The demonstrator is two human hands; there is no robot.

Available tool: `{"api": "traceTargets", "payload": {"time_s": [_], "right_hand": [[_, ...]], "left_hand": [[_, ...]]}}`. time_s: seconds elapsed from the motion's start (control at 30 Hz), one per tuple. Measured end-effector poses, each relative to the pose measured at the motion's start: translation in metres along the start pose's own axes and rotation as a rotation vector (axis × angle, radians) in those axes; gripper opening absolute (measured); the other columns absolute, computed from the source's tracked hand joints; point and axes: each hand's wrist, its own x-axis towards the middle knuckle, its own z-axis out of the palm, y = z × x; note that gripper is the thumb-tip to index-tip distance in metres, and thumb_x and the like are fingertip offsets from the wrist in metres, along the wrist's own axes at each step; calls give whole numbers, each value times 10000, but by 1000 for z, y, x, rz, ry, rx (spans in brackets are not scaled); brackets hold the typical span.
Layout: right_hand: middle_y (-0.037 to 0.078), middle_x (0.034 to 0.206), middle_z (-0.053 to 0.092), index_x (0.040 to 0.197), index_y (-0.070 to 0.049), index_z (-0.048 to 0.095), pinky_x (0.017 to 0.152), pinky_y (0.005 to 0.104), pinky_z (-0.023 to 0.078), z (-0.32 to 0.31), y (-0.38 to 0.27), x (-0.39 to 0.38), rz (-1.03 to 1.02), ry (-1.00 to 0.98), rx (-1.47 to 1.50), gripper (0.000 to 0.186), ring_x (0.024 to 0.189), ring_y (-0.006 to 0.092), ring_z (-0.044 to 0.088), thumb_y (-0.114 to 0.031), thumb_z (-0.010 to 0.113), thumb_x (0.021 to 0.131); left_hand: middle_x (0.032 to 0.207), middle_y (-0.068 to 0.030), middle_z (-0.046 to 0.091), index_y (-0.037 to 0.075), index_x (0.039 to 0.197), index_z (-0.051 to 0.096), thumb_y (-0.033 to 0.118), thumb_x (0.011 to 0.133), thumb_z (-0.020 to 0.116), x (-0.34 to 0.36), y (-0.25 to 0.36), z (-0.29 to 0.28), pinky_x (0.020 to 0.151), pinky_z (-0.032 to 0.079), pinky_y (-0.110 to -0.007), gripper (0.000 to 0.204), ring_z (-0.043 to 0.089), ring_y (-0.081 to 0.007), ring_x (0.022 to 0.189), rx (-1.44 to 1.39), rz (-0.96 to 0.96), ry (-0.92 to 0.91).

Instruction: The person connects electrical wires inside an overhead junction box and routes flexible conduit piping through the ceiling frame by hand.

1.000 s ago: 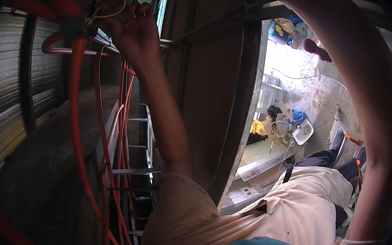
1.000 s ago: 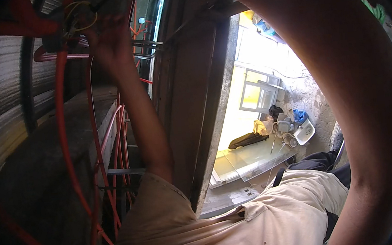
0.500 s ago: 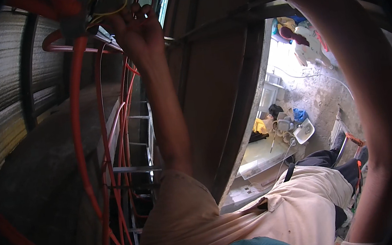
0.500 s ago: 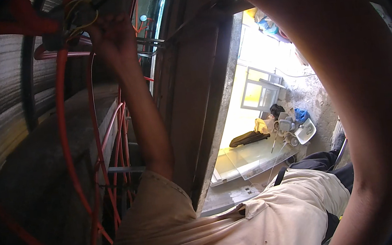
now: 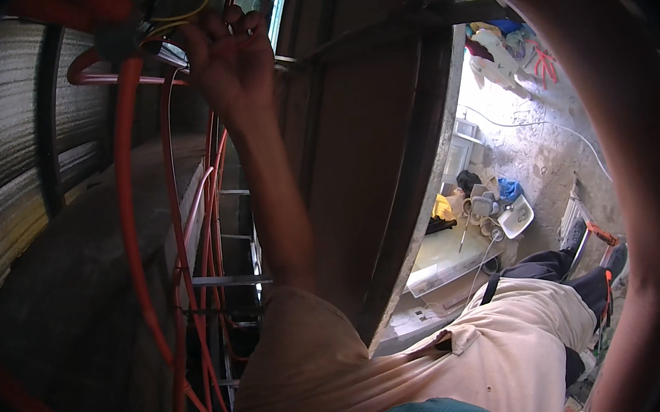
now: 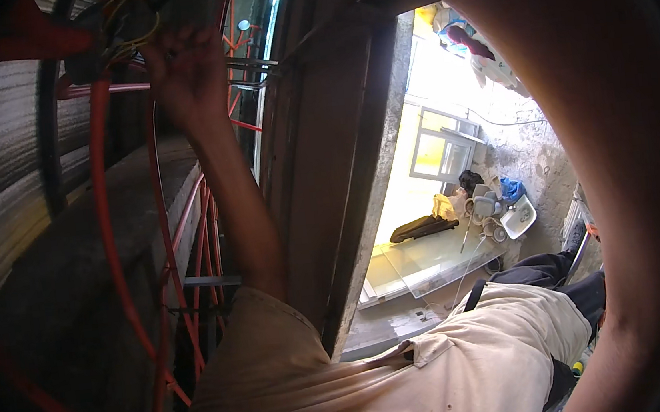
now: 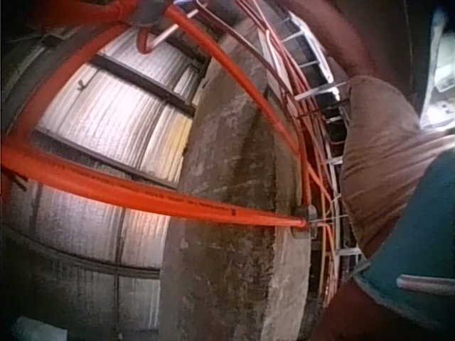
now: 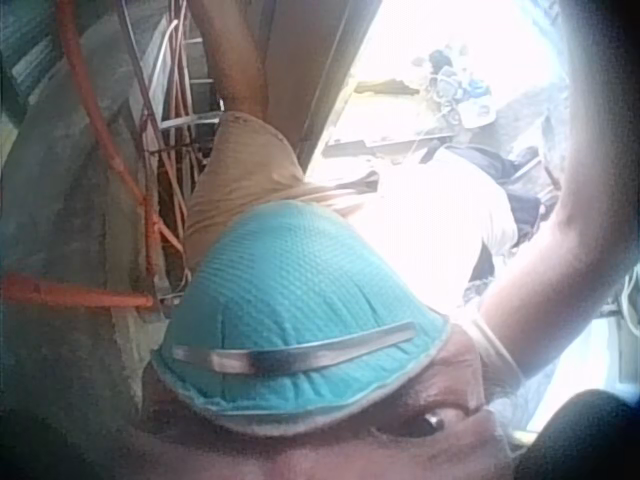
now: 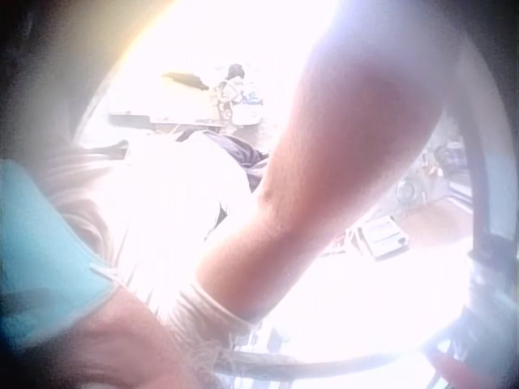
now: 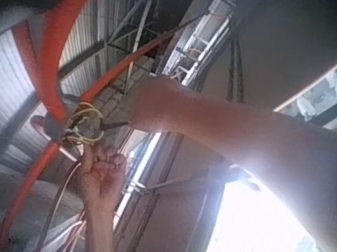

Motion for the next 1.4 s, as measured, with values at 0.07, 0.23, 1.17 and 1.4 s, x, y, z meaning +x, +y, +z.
{"api": "traceTargets", "payload": {"time_s": [0.07, 0.23, 1.17, 1.4], "right_hand": [[126, 949, 696, 926, -75, 728, 752, 427, 548, 0, 1, -1, -47, -11, -53, 240, 929, 312, 667, -214, 549, 847], [144, 918, 692, 896, -64, 728, 708, 431, 553, -3, 3, -2, 77, 86, 203, 250, 906, 316, 672, -237, 561, 827], [218, 907, 680, 909, 24, 687, 787, 432, 538, -12, 3, -14, 300, 63, 682, 370, 850, 359, 673, -317, 598, 799], [195, 907, 673, 862, 3, 694, 739, 443, 539, 3, 12, -22, 176, 141, 396, 274, 825, 372, 660, -245, 583, 829]], "left_hand": [[769, -14, 623, 90, 1010, 620, 308, 878, 655, 0, 1, 0, 762, 407, -362, 258, 538, -202, 837, 45, -15, 4], [795, -24, 627, 79, 1007, 617, 296, 889, 643, 3, 7, -5, 767, 411, -363, 249, 541, -206, 857, -51, -118, -78], [1019, -17, 663, 119, 1091, 595, 231, 930, 584, 23, 13, -13, 640, 466, -278, 196, 620, -139, 817, 183, 149, -129], [984, -30, 671, 72, 1073, 598, 140, 912, 601, 20, -13, 11, 618, 467, -256, 175, 629, -125, 807, -118, 83, -8]]}}
